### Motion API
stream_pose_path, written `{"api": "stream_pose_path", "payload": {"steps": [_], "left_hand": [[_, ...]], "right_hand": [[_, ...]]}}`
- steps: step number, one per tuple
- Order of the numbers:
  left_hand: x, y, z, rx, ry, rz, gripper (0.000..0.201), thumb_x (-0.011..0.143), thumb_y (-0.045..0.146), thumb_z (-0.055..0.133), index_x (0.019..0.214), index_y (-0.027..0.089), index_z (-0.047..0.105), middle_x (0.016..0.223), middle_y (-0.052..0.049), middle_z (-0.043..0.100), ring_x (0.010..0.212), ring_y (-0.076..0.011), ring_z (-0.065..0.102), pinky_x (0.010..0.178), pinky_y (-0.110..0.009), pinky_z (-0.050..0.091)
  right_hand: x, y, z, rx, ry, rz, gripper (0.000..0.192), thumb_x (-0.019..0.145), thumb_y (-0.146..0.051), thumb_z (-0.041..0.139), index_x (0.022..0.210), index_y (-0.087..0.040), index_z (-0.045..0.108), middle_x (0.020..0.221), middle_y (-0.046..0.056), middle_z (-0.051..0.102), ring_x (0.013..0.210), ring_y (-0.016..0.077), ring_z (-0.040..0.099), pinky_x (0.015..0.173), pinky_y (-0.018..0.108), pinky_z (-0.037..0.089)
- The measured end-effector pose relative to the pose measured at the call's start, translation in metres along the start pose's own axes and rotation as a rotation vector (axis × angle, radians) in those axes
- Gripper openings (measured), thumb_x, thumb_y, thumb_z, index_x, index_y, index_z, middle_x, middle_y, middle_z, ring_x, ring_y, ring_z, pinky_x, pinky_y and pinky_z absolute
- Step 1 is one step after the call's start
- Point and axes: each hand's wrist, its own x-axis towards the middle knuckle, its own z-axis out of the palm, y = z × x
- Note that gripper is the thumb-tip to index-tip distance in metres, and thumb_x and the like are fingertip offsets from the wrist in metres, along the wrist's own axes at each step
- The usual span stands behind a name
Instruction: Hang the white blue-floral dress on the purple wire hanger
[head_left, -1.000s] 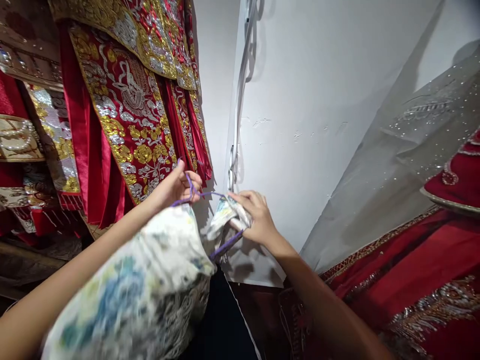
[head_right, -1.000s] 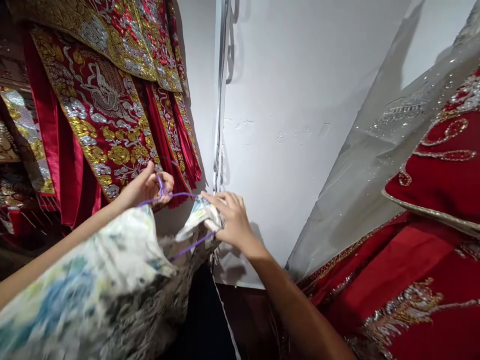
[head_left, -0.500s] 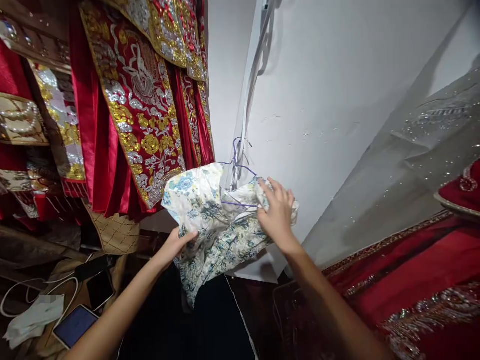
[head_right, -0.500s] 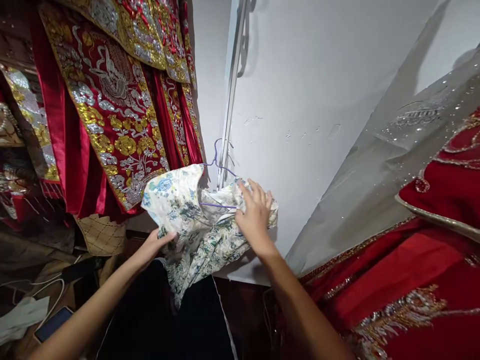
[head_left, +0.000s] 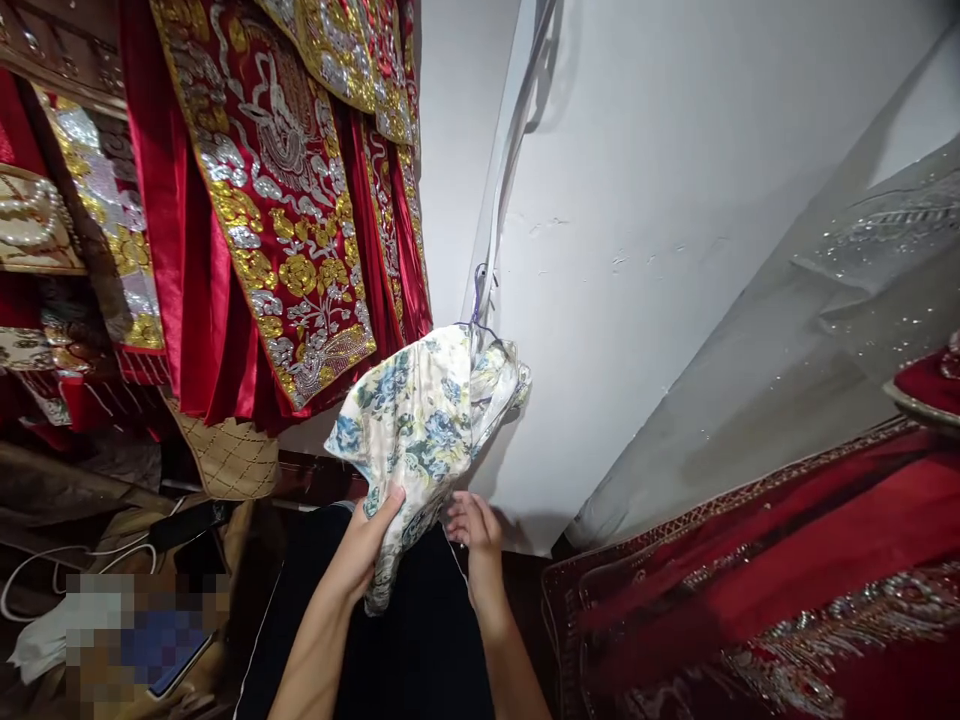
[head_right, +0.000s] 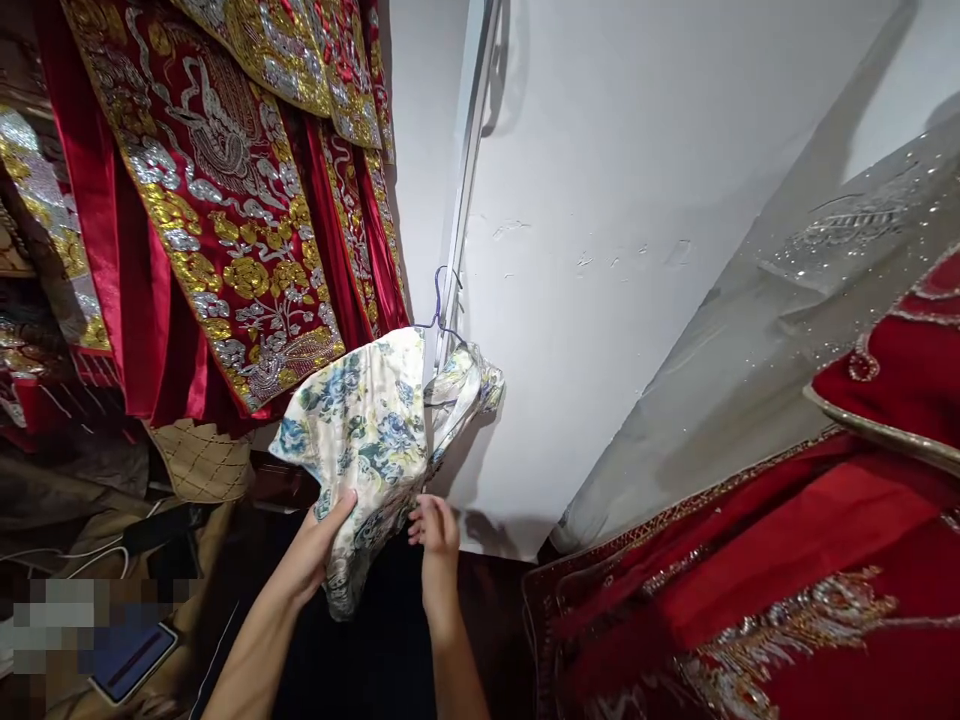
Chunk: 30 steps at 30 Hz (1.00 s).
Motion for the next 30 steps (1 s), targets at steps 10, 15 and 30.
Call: {"api": "stream_pose_path", "payload": {"steps": [10,15,30], "left_hand": [[0.001,-0.005,-0.003,-0.018,0.065,0.063,0.059,0.082,0.046,0.075,0.134,0.022,0.06,0.131,-0.012,0.066,0.125,-0.032,0.06,0.107,-0.045,0.047],[0.009,-0.029,-0.012,0.364,0.662,0.539,0.06,0.078,0.044,0.075,0.13,0.019,0.06,0.136,-0.014,0.057,0.13,-0.0347,0.051,0.112,-0.049,0.038],[0.003,-0.053,0.03,0.501,-0.051,0.453,0.021,0.093,0.038,0.059,0.086,0.018,0.059,0.077,-0.001,0.056,0.074,-0.0158,0.055,0.069,-0.025,0.042]], "right_hand": [[0.004,-0.025,0.001,-0.092,-0.215,-0.068,0.036,0.086,-0.05,0.056,0.066,-0.022,0.047,0.057,-0.004,0.049,0.049,0.0112,0.043,0.048,0.025,0.032],[-0.008,-0.033,-0.003,-0.185,-0.316,0.04,0.028,0.085,-0.036,0.051,0.062,-0.022,0.043,0.049,-0.006,0.043,0.046,0.0097,0.038,0.048,0.025,0.027],[0.039,-0.129,0.028,-0.04,-0.349,-0.022,0.024,0.079,-0.036,0.06,0.065,-0.017,0.059,0.042,-0.004,0.053,0.035,0.0054,0.035,0.037,0.019,0.021]]}}
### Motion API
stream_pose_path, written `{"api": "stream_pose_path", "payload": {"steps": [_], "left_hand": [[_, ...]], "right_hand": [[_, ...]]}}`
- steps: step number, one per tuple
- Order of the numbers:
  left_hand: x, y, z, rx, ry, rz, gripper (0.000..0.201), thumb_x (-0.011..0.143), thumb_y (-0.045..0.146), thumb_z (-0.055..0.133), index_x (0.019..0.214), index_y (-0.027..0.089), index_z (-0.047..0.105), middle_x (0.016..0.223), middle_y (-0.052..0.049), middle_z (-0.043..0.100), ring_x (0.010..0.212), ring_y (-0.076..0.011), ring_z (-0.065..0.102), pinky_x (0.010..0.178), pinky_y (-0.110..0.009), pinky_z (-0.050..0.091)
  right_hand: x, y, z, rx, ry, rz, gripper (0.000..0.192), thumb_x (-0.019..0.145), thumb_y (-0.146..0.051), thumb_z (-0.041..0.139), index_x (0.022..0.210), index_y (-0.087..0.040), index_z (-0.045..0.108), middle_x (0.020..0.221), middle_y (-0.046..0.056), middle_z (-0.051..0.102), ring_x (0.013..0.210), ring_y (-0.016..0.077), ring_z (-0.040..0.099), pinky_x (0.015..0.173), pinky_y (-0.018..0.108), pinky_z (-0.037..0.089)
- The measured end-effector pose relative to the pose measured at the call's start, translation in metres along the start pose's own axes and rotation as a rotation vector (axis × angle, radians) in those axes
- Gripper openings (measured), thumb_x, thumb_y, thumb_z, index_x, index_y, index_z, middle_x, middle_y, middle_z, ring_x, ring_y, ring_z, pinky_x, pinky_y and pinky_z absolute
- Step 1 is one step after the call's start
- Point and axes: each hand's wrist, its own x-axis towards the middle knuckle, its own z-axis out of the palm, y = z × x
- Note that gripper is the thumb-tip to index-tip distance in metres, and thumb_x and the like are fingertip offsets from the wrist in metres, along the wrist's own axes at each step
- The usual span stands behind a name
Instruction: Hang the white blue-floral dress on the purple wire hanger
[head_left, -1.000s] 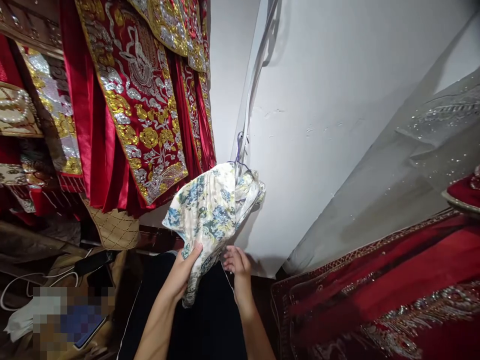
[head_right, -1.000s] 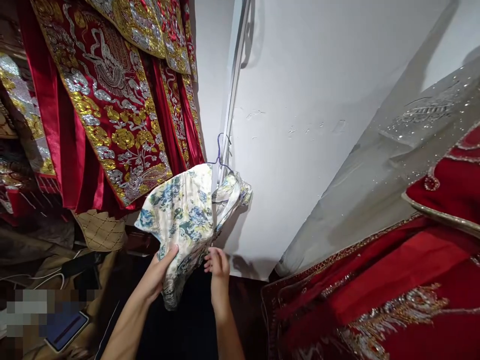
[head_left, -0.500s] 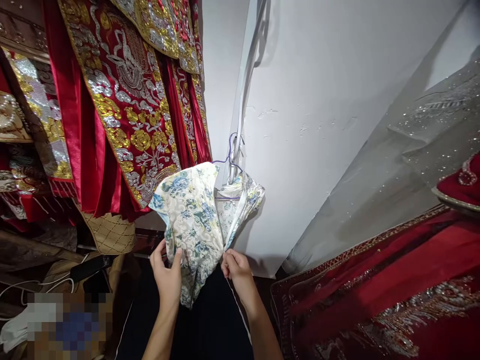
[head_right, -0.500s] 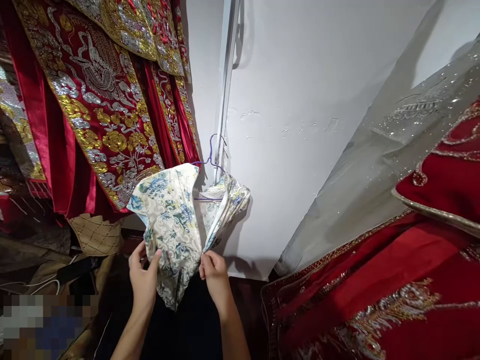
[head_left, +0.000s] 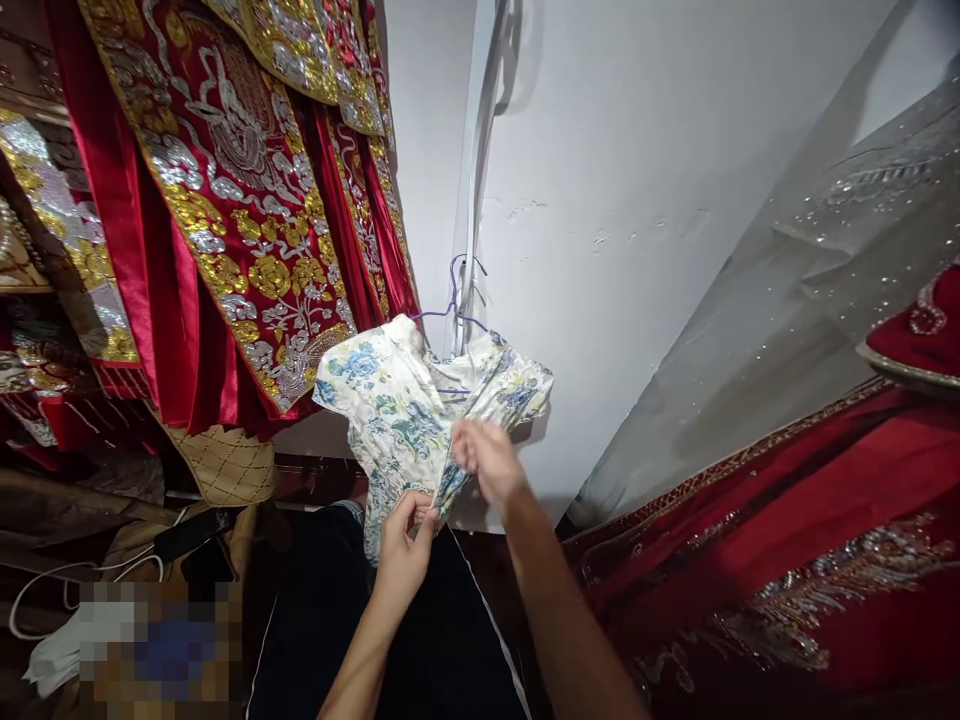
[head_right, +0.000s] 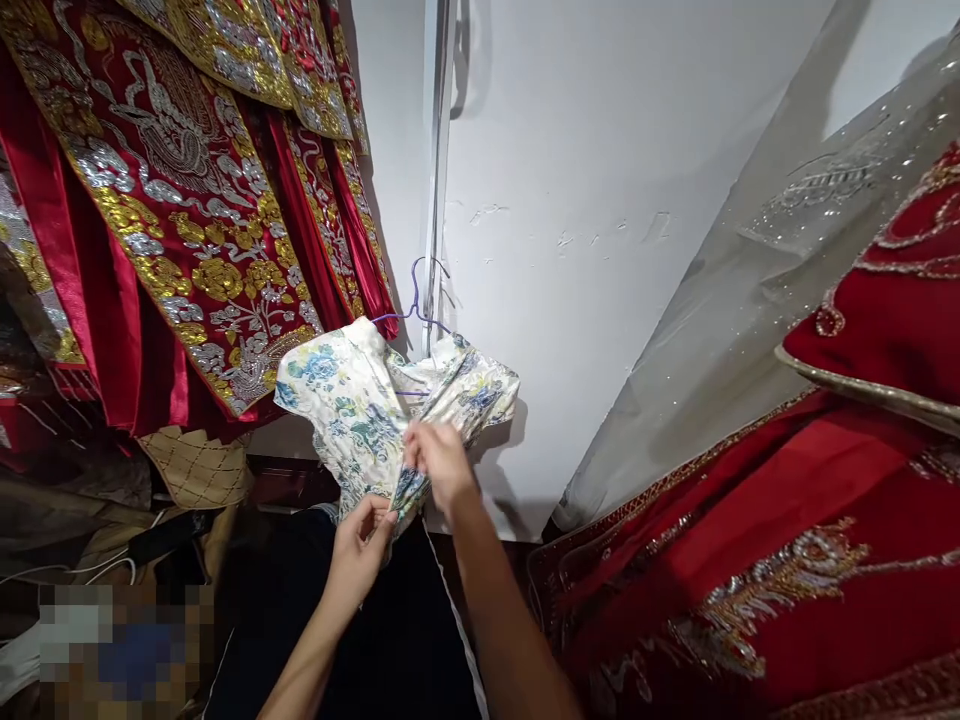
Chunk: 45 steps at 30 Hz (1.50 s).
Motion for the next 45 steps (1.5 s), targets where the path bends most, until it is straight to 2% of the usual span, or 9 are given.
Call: {"api": "stream_pose_path", "payload": {"steps": [7,12,18,27,31,35,38,42,45], "left_hand": [[0.02,-0.015,-0.016,0.048,-0.164,-0.065,0.019,0.089,0.034,0.059,0.081,0.018,0.056,0.073,0.001,0.052,0.07,-0.0146,0.051,0.068,-0.025,0.041],[0.046,0.028,-0.035,0.272,-0.402,-0.041,0.015,0.085,0.028,0.062,0.075,0.018,0.059,0.072,0.0,0.057,0.07,-0.0163,0.056,0.068,-0.027,0.043],[0.11,0.137,-0.034,0.28,-0.011,0.514,0.037,0.098,0.028,0.052,0.135,0.023,0.052,0.094,-0.004,0.065,0.081,-0.0164,0.061,0.076,-0.03,0.049],[0.152,0.188,-0.029,0.593,0.156,0.864,0.013,0.099,0.023,0.051,0.096,0.016,0.063,0.093,-0.006,0.064,0.089,-0.0165,0.058,0.084,-0.03,0.046],[0.17,0.171,-0.082,0.174,0.524,0.705,0.014,0.097,0.028,0.056,0.094,0.016,0.063,0.092,-0.003,0.063,0.089,-0.0145,0.059,0.086,-0.027,0.047],[0.166,0.115,-0.12,-0.554,0.611,0.146,0.023,0.1,0.022,0.046,0.084,0.015,0.061,0.081,-0.003,0.065,0.084,-0.0132,0.064,0.085,-0.026,0.052],[0.135,0.06,-0.1,-0.867,0.572,-0.204,0.029,0.1,0.013,0.035,0.087,0.014,0.061,0.08,-0.006,0.067,0.085,-0.0124,0.067,0.085,-0.025,0.054],[0.088,-0.002,-0.041,-0.867,0.544,-0.332,0.02,0.093,0.008,0.045,0.089,0.013,0.064,0.084,-0.01,0.07,0.086,-0.0154,0.069,0.082,-0.028,0.056],[0.07,-0.015,-0.015,-0.87,0.547,-0.372,0.012,0.089,0.01,0.055,0.088,0.016,0.066,0.092,-0.008,0.071,0.092,-0.0166,0.069,0.082,-0.027,0.056]], "right_hand": [[0.068,-0.078,0.018,0.111,0.036,-0.197,0.02,0.084,-0.026,0.057,0.068,-0.016,0.058,0.045,-0.003,0.055,0.034,0.0034,0.035,0.035,0.016,0.021],[0.051,-0.077,0.018,0.106,-0.002,-0.285,0.021,0.088,-0.029,0.056,0.07,-0.017,0.059,0.046,-0.004,0.054,0.036,0.005,0.037,0.036,0.016,0.025],[0.026,-0.076,0.022,-0.126,-0.096,-0.376,0.025,0.09,-0.028,0.052,0.069,-0.017,0.06,0.047,-0.003,0.056,0.039,0.0066,0.042,0.042,0.018,0.03],[0.05,-0.04,0.015,-0.183,0.0,-0.442,0.022,0.086,-0.025,0.051,0.066,-0.019,0.058,0.048,-0.005,0.053,0.045,0.0092,0.046,0.049,0.021,0.034],[0.041,-0.003,0.015,-0.255,-0.048,-0.282,0.024,0.084,-0.027,0.05,0.063,-0.02,0.059,0.048,-0.004,0.053,0.044,0.0102,0.044,0.048,0.023,0.032],[0.011,0.017,0.024,-0.144,-0.066,-0.202,0.023,0.082,-0.027,0.052,0.06,-0.02,0.057,0.046,-0.004,0.051,0.045,0.0103,0.044,0.049,0.023,0.032],[-0.008,0.029,0.03,0.013,-0.04,-0.166,0.023,0.085,-0.029,0.051,0.065,-0.02,0.057,0.048,-0.004,0.051,0.045,0.0096,0.041,0.048,0.023,0.029],[-0.023,0.053,0.021,0.098,0.141,-0.074,0.026,0.085,-0.036,0.054,0.064,-0.02,0.056,0.047,-0.004,0.049,0.043,0.01,0.036,0.046,0.025,0.024],[-0.036,0.068,-0.001,0.056,0.233,-0.068,0.034,0.083,-0.037,0.055,0.053,-0.023,0.045,0.042,-0.006,0.034,0.042,0.0106,0.028,0.045,0.027,0.02]]}}
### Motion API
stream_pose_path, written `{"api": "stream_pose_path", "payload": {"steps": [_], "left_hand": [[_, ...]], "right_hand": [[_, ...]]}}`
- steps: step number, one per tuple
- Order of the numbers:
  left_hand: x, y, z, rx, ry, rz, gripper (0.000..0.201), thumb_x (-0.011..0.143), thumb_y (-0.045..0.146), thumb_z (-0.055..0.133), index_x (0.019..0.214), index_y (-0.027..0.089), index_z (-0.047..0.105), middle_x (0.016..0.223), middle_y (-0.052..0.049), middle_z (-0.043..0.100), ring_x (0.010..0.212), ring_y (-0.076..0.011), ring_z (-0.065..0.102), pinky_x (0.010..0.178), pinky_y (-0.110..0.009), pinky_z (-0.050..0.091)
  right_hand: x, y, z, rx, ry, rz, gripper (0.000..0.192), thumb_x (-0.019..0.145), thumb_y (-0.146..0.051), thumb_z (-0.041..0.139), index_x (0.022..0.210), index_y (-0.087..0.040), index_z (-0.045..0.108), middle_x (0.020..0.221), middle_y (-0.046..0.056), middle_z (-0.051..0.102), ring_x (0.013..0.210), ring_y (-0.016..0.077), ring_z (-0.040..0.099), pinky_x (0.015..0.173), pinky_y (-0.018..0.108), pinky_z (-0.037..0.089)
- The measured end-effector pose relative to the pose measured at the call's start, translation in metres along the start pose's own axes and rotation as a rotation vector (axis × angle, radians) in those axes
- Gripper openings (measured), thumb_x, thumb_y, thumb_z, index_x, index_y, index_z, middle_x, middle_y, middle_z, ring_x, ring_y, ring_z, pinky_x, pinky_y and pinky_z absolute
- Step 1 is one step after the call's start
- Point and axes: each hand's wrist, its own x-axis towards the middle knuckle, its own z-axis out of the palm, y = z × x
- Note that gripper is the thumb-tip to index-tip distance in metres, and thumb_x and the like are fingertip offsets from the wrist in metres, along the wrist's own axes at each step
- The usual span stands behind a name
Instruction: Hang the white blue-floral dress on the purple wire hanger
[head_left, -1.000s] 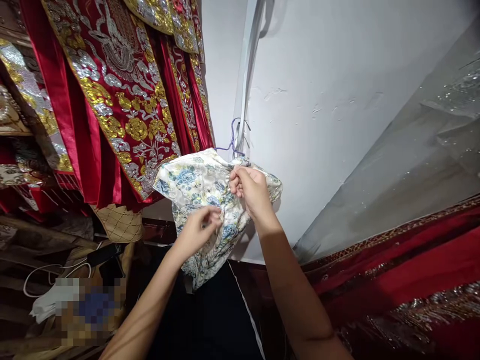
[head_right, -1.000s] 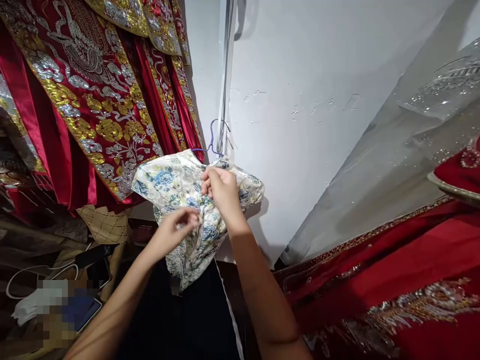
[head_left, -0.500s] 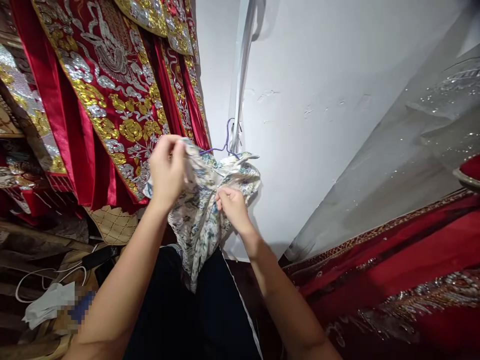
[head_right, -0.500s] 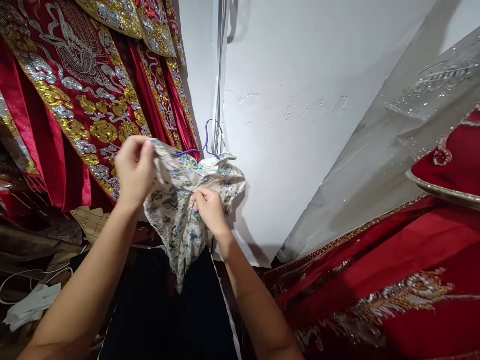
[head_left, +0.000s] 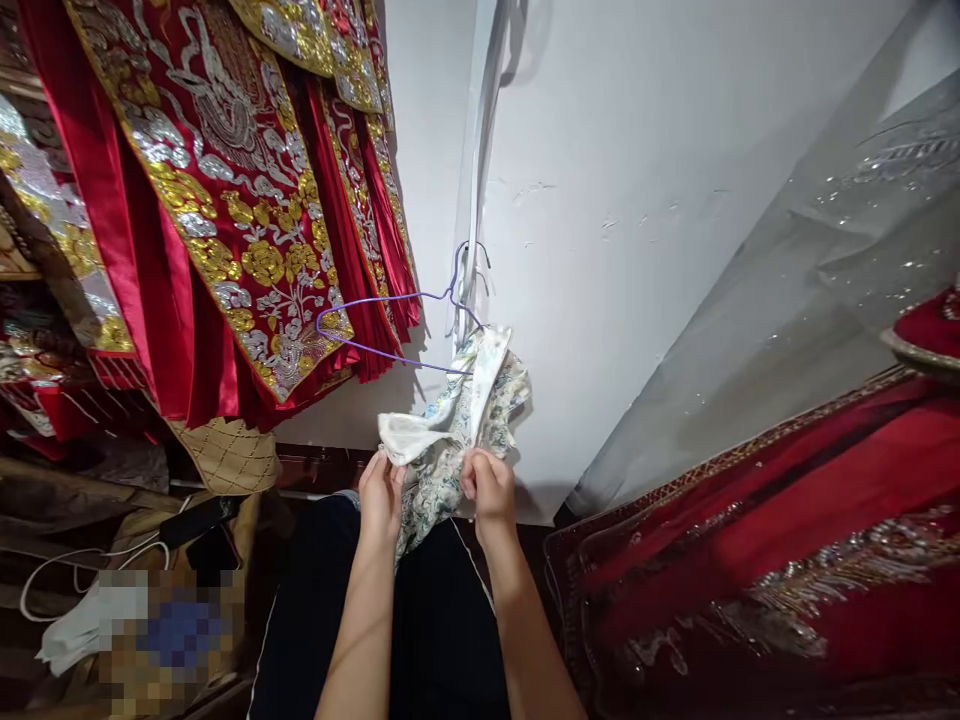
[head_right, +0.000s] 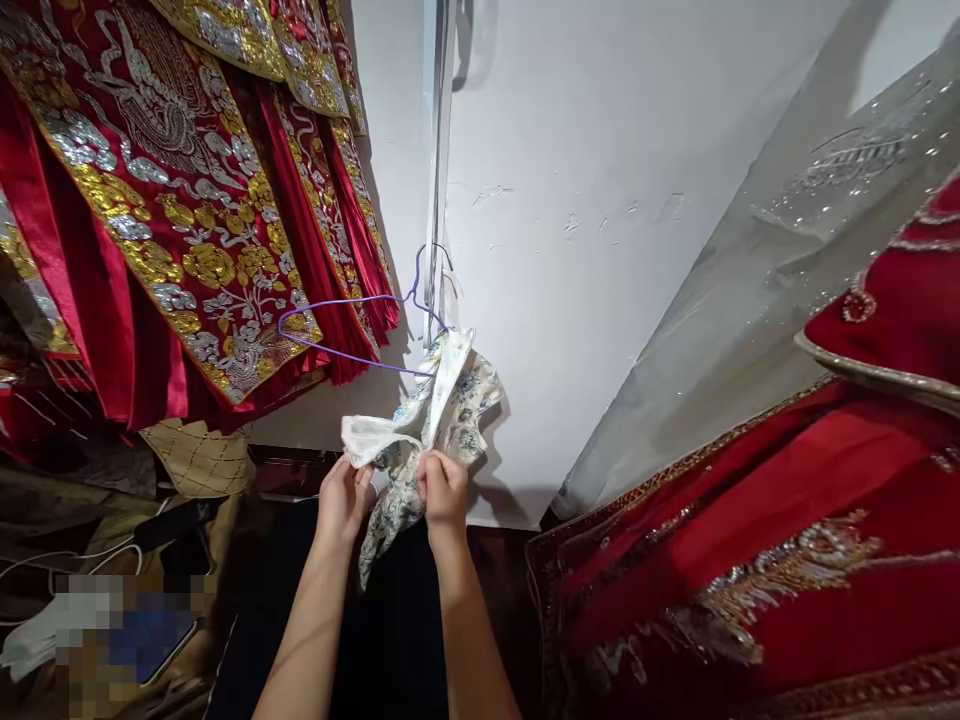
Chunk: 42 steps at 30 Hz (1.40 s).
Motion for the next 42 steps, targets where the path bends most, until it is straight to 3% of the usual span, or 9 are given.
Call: {"api": "stream_pose_path", "payload": {"steps": [4,7,15,20,23,26,33,37,42], "left_hand": [[-0.023,0.015,0.015,0.038,-0.267,0.132,0.008,0.085,0.025,0.066,0.09,0.018,0.068,0.101,-0.007,0.07,0.101,-0.0189,0.066,0.091,-0.03,0.053],[-0.051,0.034,0.03,0.175,-0.549,0.166,0.018,0.085,0.036,0.067,0.089,0.018,0.067,0.093,-0.006,0.067,0.089,-0.0185,0.065,0.085,-0.029,0.052],[-0.093,0.052,0.044,0.749,-0.848,0.349,0.025,0.092,0.042,0.059,0.095,0.019,0.069,0.102,-0.01,0.067,0.102,-0.0264,0.061,0.095,-0.036,0.045],[-0.059,0.049,0.048,0.849,-0.931,0.38,0.045,0.098,0.049,0.046,0.134,0.024,0.058,0.12,-0.011,0.066,0.119,-0.0255,0.057,0.105,-0.036,0.039],[-0.035,0.049,0.04,1.05,-1.087,0.21,0.05,0.097,0.058,0.04,0.094,0.02,0.073,0.085,-0.007,0.069,0.084,-0.0224,0.063,0.082,-0.031,0.048],[-0.015,0.066,0.029,1.3,-1.161,0.216,0.05,0.091,0.059,0.052,0.062,0.02,0.065,0.062,-0.002,0.06,0.057,-0.0178,0.051,0.055,-0.027,0.038],[0.027,0.145,0.018,1.918,-0.832,0.605,0.032,0.083,0.05,0.063,0.069,0.022,0.067,0.071,-0.008,0.068,0.065,-0.0236,0.061,0.061,-0.029,0.037],[0.038,0.17,0.012,2.18,-0.652,0.621,0.02,0.081,0.034,0.062,0.067,0.021,0.067,0.075,-0.012,0.07,0.069,-0.0274,0.064,0.066,-0.033,0.041],[0.023,0.175,0.026,2.119,-0.675,0.852,0.028,0.092,0.036,0.049,0.081,0.02,0.07,0.097,-0.014,0.072,0.094,-0.0299,0.065,0.084,-0.037,0.044]], "right_hand": [[-0.011,-0.004,-0.026,-0.085,0.149,-0.093,0.047,0.083,-0.04,0.061,0.053,-0.025,0.028,0.05,-0.006,0.025,0.048,0.0116,0.024,0.048,0.029,0.022],[-0.011,-0.013,-0.026,-0.126,0.237,-0.194,0.036,0.089,-0.047,0.056,0.063,-0.024,0.045,0.06,-0.002,0.042,0.056,0.0144,0.037,0.054,0.029,0.033],[-0.019,-0.005,-0.001,0.088,-0.156,0.097,0.069,0.083,-0.083,0.038,0.092,-0.024,0.072,0.088,0.012,0.071,0.1,0.0321,0.064,0.083,0.041,0.05],[-0.028,-0.031,-0.01,-0.107,-0.421,0.101,0.035,0.074,-0.053,0.076,0.091,-0.023,0.072,0.097,0.008,0.072,0.106,0.0302,0.062,0.09,0.039,0.048],[-0.011,-0.057,-0.022,-0.324,-0.568,0.014,0.016,0.071,-0.027,0.077,0.083,-0.02,0.07,0.086,0.003,0.07,0.088,0.0242,0.064,0.078,0.032,0.049],[0.023,-0.081,-0.033,-0.484,-0.428,-0.128,0.007,0.075,-0.02,0.062,0.071,-0.018,0.067,0.069,0.001,0.065,0.069,0.0194,0.06,0.061,0.028,0.045],[0.122,-0.08,-0.017,-0.556,-0.2,-0.486,0.05,0.075,-0.021,0.057,0.124,-0.023,0.066,0.126,0.008,0.067,0.115,0.0258,0.061,0.094,0.037,0.046],[0.141,-0.055,-0.016,-0.638,-0.29,-0.443,0.023,0.078,-0.024,0.053,0.089,-0.021,0.073,0.091,0.005,0.073,0.09,0.0237,0.065,0.084,0.034,0.047],[0.121,-0.067,-0.046,-0.686,-0.235,-0.444,0.015,0.082,-0.028,0.051,0.076,-0.02,0.063,0.068,0.0,0.06,0.064,0.0174,0.053,0.06,0.027,0.037]]}}
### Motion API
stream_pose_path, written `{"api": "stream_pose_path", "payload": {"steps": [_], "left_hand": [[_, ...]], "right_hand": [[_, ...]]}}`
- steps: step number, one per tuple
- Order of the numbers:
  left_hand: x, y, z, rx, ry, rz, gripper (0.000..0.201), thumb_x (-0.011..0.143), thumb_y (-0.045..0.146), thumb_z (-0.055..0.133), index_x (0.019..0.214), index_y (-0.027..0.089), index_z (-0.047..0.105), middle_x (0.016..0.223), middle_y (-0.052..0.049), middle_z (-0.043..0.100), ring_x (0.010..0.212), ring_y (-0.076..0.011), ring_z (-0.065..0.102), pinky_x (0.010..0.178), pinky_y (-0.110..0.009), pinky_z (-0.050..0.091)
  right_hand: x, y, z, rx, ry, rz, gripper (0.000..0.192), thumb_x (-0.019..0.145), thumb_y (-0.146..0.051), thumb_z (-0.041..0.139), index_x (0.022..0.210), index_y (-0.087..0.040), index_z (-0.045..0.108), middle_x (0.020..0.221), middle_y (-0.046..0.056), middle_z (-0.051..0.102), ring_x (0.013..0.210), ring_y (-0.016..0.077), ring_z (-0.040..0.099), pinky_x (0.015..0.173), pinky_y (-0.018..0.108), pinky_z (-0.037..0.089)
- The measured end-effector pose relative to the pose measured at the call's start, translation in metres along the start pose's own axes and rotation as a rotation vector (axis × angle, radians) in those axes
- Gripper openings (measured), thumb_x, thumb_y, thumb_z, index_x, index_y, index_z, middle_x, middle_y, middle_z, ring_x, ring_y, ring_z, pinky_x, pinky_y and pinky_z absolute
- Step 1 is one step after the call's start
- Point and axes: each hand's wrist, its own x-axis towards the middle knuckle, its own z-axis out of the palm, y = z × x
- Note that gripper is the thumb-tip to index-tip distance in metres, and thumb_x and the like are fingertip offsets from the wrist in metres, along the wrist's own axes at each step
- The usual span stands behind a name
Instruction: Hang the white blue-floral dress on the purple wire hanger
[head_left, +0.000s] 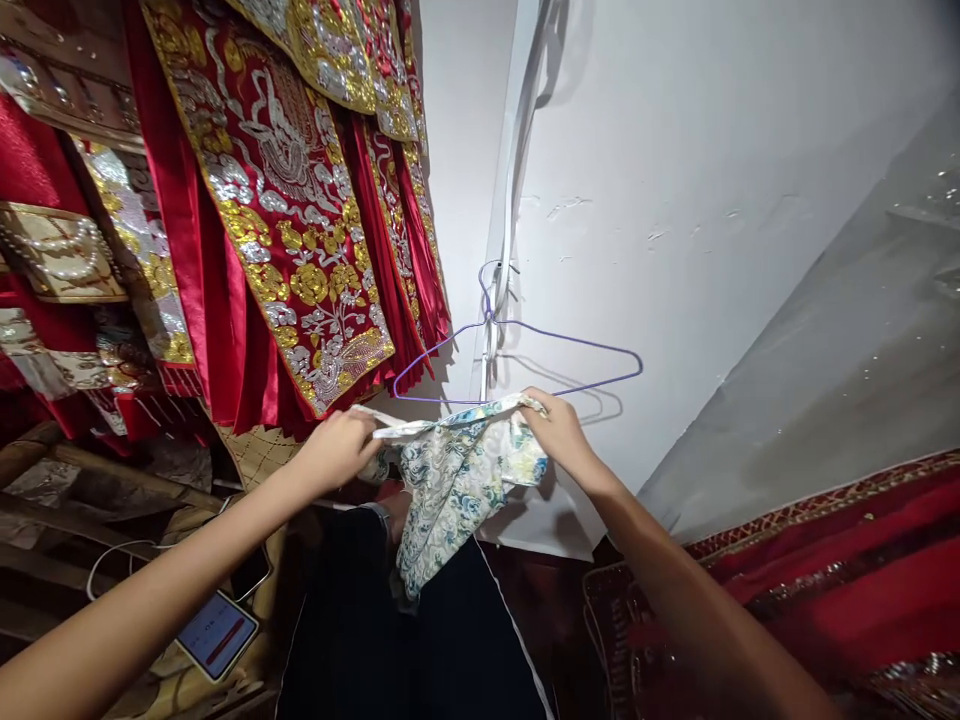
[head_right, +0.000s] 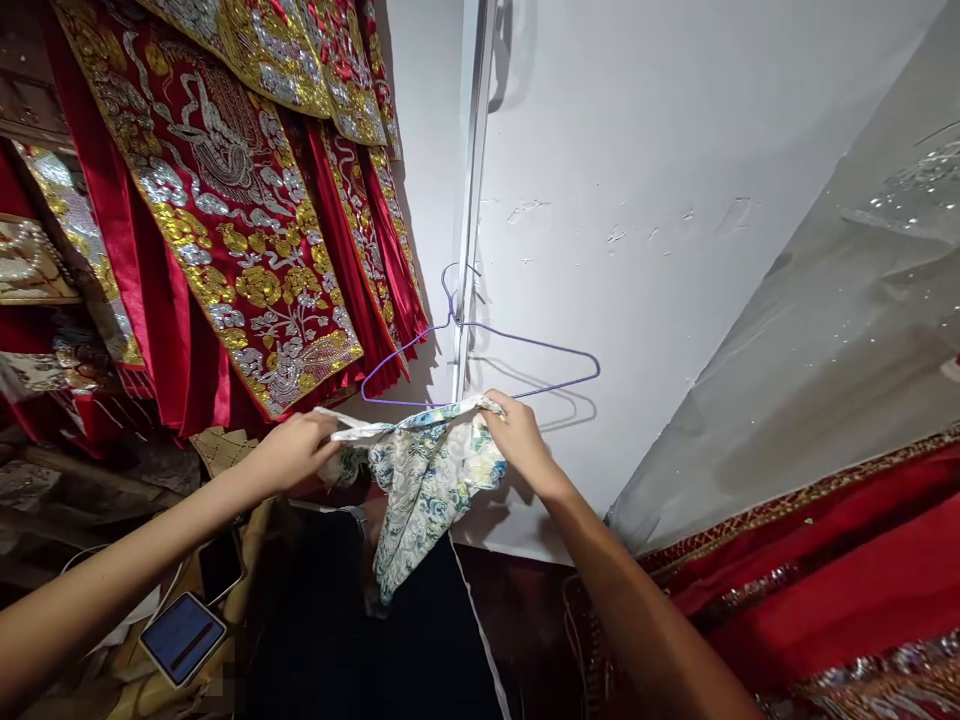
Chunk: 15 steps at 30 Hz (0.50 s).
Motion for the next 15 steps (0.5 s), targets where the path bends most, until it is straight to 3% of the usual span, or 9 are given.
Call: {"api": "stream_pose_path", "payload": {"steps": [2,5,8,12,15], "left_hand": [[0.01,0.005,-0.006,0.01,0.059,0.024,0.033,0.095,0.036,0.043,0.085,0.019,0.069,0.1,-0.014,0.071,0.098,-0.0303,0.064,0.088,-0.039,0.043],[0.031,0.004,-0.009,-0.042,-0.05,-0.011,0.033,0.092,0.036,0.044,0.08,0.018,0.068,0.09,-0.014,0.072,0.085,-0.0286,0.066,0.081,-0.037,0.046],[0.051,-0.003,-0.009,-0.09,-0.091,0.029,0.025,0.086,0.032,0.049,0.081,0.018,0.069,0.094,-0.013,0.072,0.09,-0.0279,0.066,0.085,-0.036,0.048],[0.058,-0.006,-0.018,-0.104,-0.024,0.103,0.016,0.076,0.027,0.054,0.078,0.018,0.068,0.103,-0.012,0.07,0.101,-0.0289,0.063,0.093,-0.037,0.048],[0.051,-0.004,-0.027,-0.093,0.135,0.145,0.011,0.073,0.023,0.054,0.075,0.018,0.063,0.11,-0.014,0.067,0.107,-0.0312,0.061,0.095,-0.04,0.048]], "right_hand": [[-0.007,-0.01,-0.016,-0.043,-0.001,-0.007,0.014,0.083,-0.027,0.05,0.075,-0.02,0.06,0.066,-0.001,0.056,0.062,0.0164,0.05,0.057,0.026,0.034],[-0.01,-0.025,-0.029,-0.106,-0.005,-0.023,0.013,0.081,-0.023,0.049,0.073,-0.02,0.059,0.064,-0.001,0.053,0.061,0.0156,0.047,0.056,0.026,0.032],[-0.009,-0.033,-0.029,-0.122,-0.023,-0.032,0.013,0.08,-0.021,0.049,0.07,-0.02,0.057,0.061,-0.002,0.051,0.06,0.0146,0.045,0.056,0.026,0.031],[-0.01,-0.032,-0.023,-0.06,-0.062,0.001,0.015,0.082,-0.025,0.05,0.068,-0.02,0.053,0.061,-0.003,0.048,0.057,0.0138,0.042,0.054,0.026,0.029],[-0.013,-0.031,-0.016,-0.011,-0.102,0.019,0.018,0.085,-0.029,0.05,0.07,-0.02,0.054,0.064,-0.002,0.051,0.059,0.0146,0.045,0.054,0.026,0.031]]}}
